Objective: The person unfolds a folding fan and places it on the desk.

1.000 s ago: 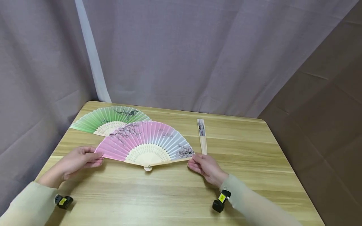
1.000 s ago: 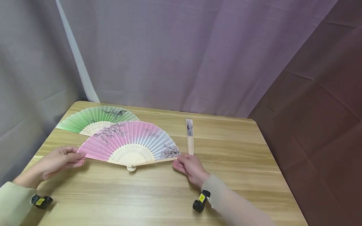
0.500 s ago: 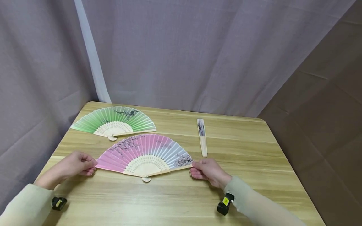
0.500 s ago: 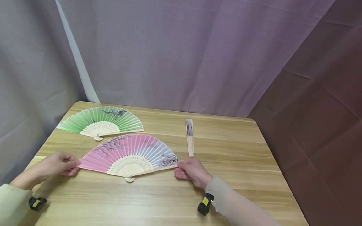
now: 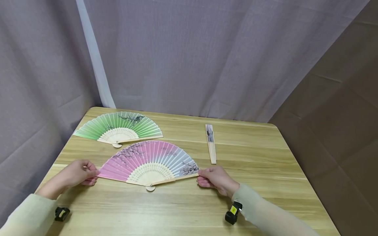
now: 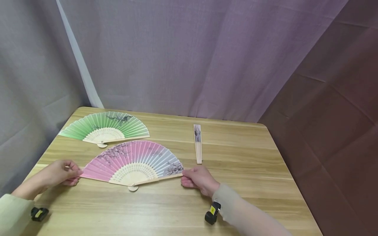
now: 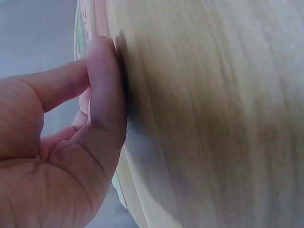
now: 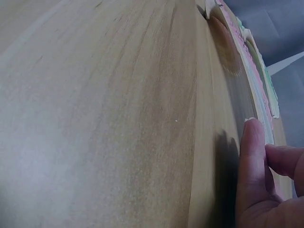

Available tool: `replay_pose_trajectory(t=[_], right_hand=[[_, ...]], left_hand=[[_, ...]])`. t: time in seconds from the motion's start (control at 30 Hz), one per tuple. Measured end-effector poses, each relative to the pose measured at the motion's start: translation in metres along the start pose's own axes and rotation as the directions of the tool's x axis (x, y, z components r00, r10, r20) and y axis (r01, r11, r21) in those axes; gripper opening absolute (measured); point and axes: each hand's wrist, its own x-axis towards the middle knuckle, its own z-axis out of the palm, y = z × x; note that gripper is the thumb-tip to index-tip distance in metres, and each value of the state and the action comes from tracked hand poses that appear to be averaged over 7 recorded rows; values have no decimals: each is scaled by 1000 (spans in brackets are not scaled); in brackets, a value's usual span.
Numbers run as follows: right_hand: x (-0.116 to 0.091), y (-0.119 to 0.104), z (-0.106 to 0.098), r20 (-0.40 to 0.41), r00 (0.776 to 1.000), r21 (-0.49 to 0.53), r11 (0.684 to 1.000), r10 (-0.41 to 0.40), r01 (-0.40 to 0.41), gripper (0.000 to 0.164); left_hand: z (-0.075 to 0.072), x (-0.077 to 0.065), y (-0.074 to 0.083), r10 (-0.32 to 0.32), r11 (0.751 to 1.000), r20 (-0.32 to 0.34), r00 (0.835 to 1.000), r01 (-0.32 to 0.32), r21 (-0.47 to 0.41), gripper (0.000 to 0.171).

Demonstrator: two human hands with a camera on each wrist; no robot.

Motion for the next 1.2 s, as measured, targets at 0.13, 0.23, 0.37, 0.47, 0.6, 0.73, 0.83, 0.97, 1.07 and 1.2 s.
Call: replay_pose_trajectory(t=[0.13,0.23,0.37,0.47,0.6,0.73,0.83,0.97,1.07,1.2], right_hand=[[0,0,1,2,1000,-1,1000,3,-3,24],[-1,1,1,3,1000,4,1000,11,-11,23],[-2,2,0,-1,1000,8,1000,24,-24,25],[-3,3,0,-12,999,9,999,33,-32,27],[-5,4,-1,-34,998,5,999,45,-45,28],[-7,1,-4,-59,998,-13,999,37,-37,28],[-8,-6,-11,-64,998,-35,999,11,-13,29],[-5,-20,-27,-87,995,-54,998,-45,40,34],[0,-32,-40,-140,985,-85,993,-98,87,39],[9,-46,-52,-201,966,-180,976,-161,125,45]], left_hand=[[-1,-1,0,-21,1000,1,1000,21,-8,15],[-2,-1,1,-26,1000,11,1000,26,-6,16],[-2,-1,1,-46,999,19,999,46,-15,17],[-3,0,0,-62,998,21,998,62,-25,19],[-3,0,-2,-77,996,28,997,78,-37,20],[-5,-1,-1,-72,997,22,997,71,27,23],[-7,-3,5,-18,988,-7,1000,19,154,25],[-8,2,25,103,940,-86,991,-69,336,30],[-3,10,49,183,900,-137,974,-110,422,37],[22,24,86,249,877,-138,958,-163,452,48]])
